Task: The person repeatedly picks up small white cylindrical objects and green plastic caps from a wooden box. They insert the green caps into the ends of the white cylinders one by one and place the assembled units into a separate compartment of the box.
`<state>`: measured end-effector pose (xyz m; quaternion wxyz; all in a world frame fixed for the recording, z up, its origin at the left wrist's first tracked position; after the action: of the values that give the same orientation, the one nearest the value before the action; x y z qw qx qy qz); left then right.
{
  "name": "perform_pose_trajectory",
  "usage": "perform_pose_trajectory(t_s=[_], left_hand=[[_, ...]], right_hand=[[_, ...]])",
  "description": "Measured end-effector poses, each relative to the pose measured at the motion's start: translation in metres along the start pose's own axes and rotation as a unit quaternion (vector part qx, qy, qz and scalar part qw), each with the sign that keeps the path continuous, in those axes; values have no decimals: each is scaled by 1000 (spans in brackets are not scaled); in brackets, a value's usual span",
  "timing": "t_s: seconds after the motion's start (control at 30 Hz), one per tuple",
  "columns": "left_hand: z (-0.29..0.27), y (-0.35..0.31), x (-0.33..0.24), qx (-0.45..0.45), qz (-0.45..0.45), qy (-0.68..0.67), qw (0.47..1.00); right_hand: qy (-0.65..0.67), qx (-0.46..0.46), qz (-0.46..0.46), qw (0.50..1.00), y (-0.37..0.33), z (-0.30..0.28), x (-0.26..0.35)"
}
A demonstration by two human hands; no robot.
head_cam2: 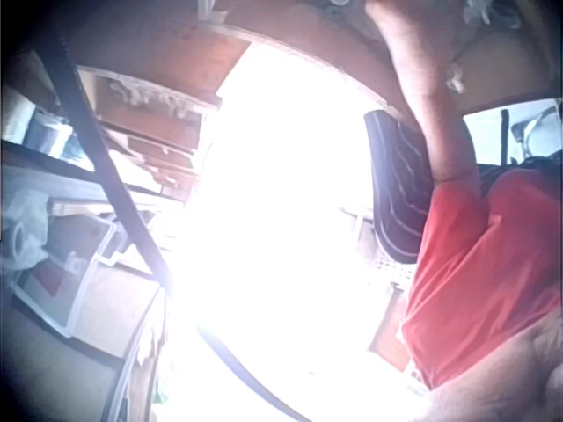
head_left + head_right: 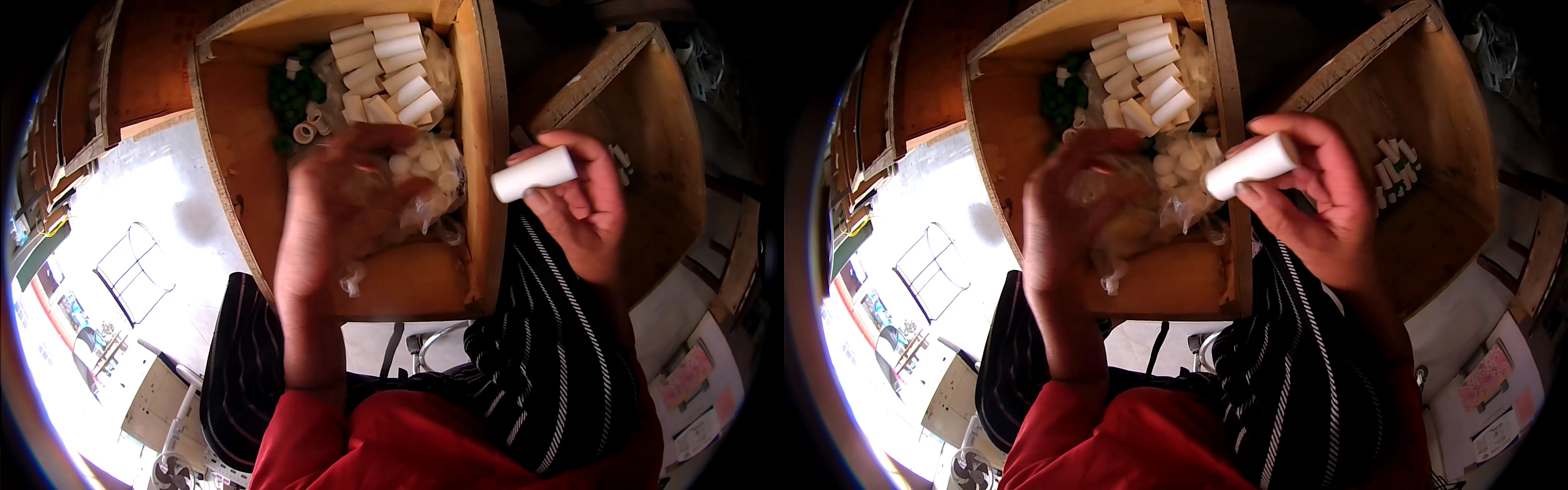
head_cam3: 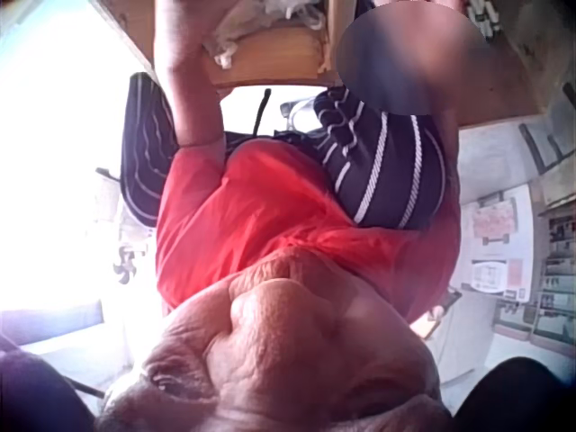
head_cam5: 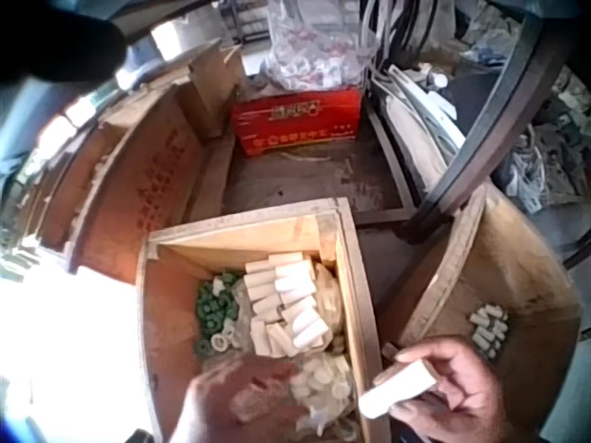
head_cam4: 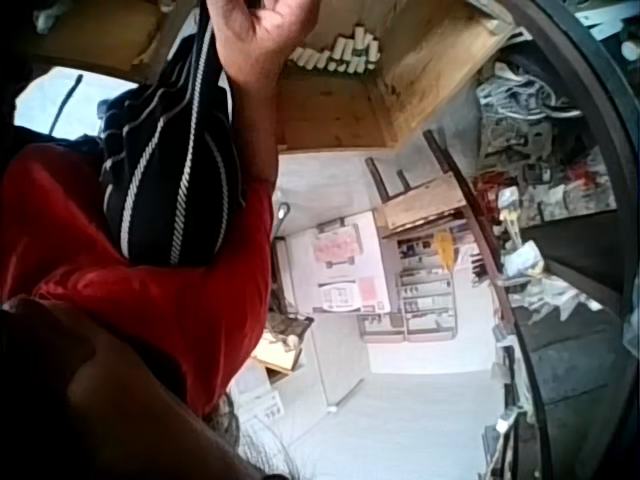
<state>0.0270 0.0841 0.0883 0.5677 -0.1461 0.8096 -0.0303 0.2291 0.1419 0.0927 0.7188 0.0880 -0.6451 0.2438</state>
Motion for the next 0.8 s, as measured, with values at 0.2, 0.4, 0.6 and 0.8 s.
perform_pose_trajectory(t_s=[0.2,0.4,0.6,0.8], left_hand=[[44,-3,-19,41,108,-10,993],[42,7,-1,54,83,-11,995],[-26,45,54,-96,-13,70,993],[-42,70,110,-88,2,146,985]], right_hand=[[-54,29,10,998,2,9,-11],[-67,47,26,996,6,17,-17],[-56,-11,3,998,4,-3,-12],[-56,-26,1,998,0,-15,-6]])
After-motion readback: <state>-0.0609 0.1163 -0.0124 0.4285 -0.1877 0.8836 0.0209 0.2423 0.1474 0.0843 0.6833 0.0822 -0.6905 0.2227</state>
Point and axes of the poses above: each hand's wrist, its own y-axis towards the middle knuckle, its own z-axis out of the palm, x = y × z, the point moved 8 cm from there along y, towards the middle knuckle, and after that the axes turned 1 degree about -x, right-handed, at the moved point
